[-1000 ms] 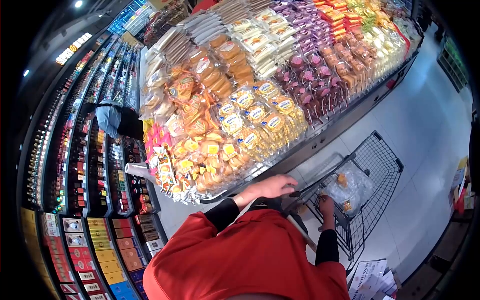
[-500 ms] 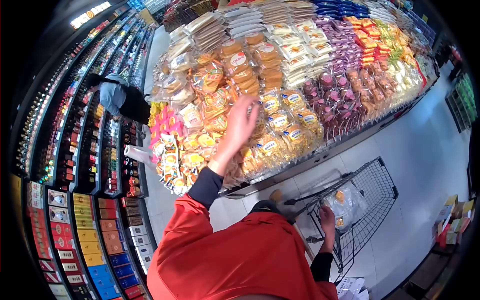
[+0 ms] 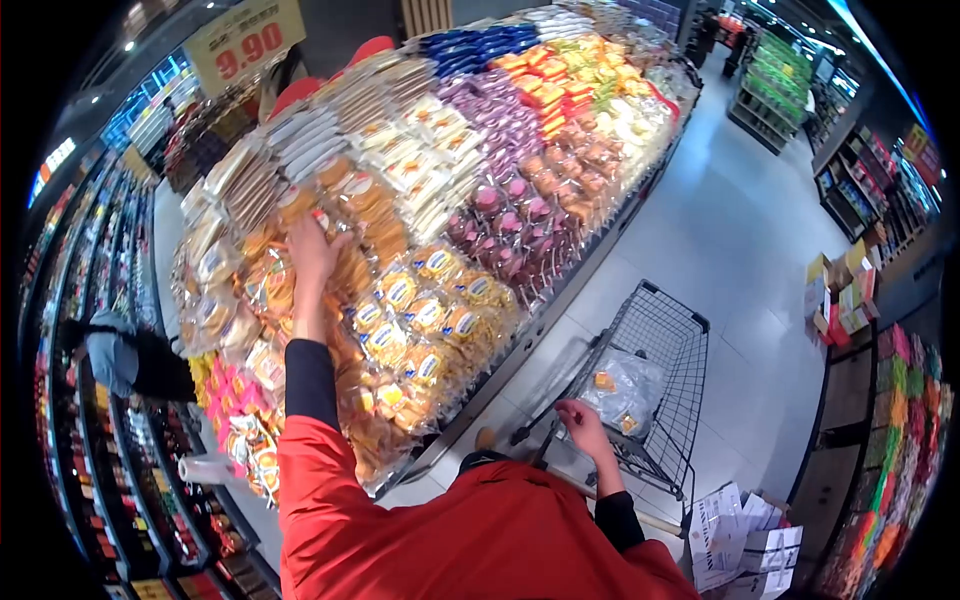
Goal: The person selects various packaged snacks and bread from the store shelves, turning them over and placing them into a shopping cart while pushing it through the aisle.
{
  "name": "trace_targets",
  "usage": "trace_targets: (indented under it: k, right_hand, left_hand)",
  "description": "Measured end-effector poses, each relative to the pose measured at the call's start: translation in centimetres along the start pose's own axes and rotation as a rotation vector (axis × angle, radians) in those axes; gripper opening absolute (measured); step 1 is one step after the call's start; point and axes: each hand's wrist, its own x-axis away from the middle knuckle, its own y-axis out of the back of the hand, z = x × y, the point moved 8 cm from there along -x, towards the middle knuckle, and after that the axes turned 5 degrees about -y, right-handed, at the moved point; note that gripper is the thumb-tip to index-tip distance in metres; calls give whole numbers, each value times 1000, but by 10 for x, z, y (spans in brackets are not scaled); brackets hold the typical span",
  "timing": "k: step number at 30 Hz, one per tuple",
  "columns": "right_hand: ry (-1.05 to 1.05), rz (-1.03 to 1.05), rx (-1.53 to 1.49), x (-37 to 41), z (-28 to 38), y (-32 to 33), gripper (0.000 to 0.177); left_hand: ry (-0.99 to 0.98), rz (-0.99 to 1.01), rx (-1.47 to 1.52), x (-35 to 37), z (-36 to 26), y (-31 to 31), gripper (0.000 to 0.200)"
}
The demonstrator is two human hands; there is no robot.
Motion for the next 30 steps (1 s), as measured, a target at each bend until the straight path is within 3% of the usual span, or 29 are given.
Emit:
trace_targets:
  k: [6,9,11,14,16,18,20,21,22,23,24,26,30]
  right_hand:
    - [5,-27,-159,-2,-7,7,22]
    - [-11,-37,-147,-6,5,13,23]
    - [-26,-9,-144,-7,24,13,24]
    - [1,13,-245,-15,55,10,26]
    - [59,64,-348,-18,87,3,29]
    - [124,74,-455,-16,128,5,32]
    - [262,143,-553,-9,176,1,40]
    - [265,122,-560,-11,183,-1,40]
    - [336,152,-676,-12,194,-3,43]
    - [408,187,-787,-10,201,-2,46]
    - [409,179,-785,-11,198,0,46]
    - [324,34,-551,-14,181,4,42]
    - [119,35,-718,-8,135,10,39]
  left_hand:
    - [2,80,4,-1,6,3,59]
    - [31,-33,74,-3,4,10,59]
    - [-27,-268,193,0,-5,44,61]
    - [-5,-392,405,7,-71,118,66]
    - [51,-356,593,26,-129,152,66]
    - [-51,-259,777,57,-181,145,68]
    - [-153,31,712,100,-241,116,71]
    - [-315,-57,741,131,-270,100,68]
    - [-321,138,837,158,-290,73,60]
    - [-333,207,859,180,-313,57,54]
    - [-496,179,745,191,-338,75,53]
    - [-472,270,804,216,-350,67,58]
    - [-547,427,782,226,-360,72,69]
